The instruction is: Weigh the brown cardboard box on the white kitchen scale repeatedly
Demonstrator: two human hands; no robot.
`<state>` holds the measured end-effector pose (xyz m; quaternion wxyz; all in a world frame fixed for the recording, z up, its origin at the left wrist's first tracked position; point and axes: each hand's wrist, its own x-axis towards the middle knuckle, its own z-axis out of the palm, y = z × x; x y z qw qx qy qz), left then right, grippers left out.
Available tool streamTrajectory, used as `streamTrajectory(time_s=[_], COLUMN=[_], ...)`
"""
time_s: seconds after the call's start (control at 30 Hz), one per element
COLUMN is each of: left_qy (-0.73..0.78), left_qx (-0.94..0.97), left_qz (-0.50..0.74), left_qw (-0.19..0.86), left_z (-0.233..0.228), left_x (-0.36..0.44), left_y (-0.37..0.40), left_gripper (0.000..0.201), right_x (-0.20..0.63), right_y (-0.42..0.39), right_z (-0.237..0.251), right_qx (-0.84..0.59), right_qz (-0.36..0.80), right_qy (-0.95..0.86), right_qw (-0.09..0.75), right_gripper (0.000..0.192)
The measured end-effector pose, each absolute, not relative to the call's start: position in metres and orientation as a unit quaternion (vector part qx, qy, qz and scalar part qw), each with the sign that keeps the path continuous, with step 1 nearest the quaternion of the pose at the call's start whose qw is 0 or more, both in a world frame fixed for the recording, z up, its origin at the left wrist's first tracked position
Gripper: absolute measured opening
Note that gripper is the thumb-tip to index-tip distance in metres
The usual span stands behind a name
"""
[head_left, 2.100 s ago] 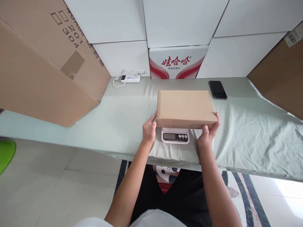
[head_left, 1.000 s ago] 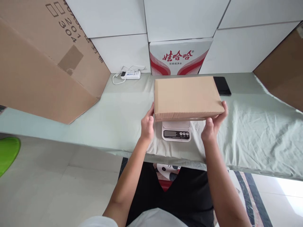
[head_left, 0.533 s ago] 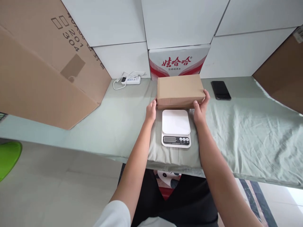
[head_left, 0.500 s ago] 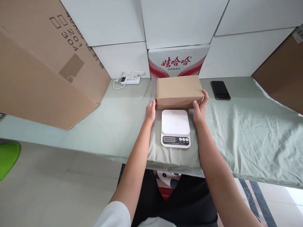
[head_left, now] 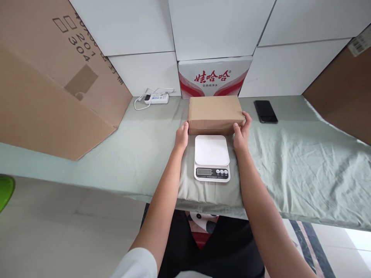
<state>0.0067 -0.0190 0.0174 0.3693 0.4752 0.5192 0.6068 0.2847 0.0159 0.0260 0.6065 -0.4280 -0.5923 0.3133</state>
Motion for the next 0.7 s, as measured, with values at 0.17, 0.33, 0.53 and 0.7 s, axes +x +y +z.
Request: streamTrajectory(time_s=[0.17,0.33,0.53,0.7], left_qy=[0.523,0.526,0.549,0.557], left_qx=[0.474,0.482,0.485,0.490], left_qz=[0.608,0.606,0.590,0.577], left_qw=[0.363,0.352,0.340,0.341], left_z=[0.025,0.031,0.035,0.034], left_x=[0.010,0.014,0.019,0.018], left_y=[-0.022,-0.022,-0.023,-0.022], left_gripper=[0.082,0.084,0.087,0.080], right_x=[0.285,0.287,0.287,0.288], right_y=[0.017,0.016,0.014,0.021], right_z=[0.029,0.032,0.037,0.034], right_qx=[-0.428,-0.437,-0.461,-0.476], right_qz=[0.306,0.291,0.278,0.288], right_qy=[-0.593,-0.603,-0.610,-0.603], right_qw=[0.610,0.600,0.581,0.571], right_gripper=[0.084,0.082,0.081,0.090])
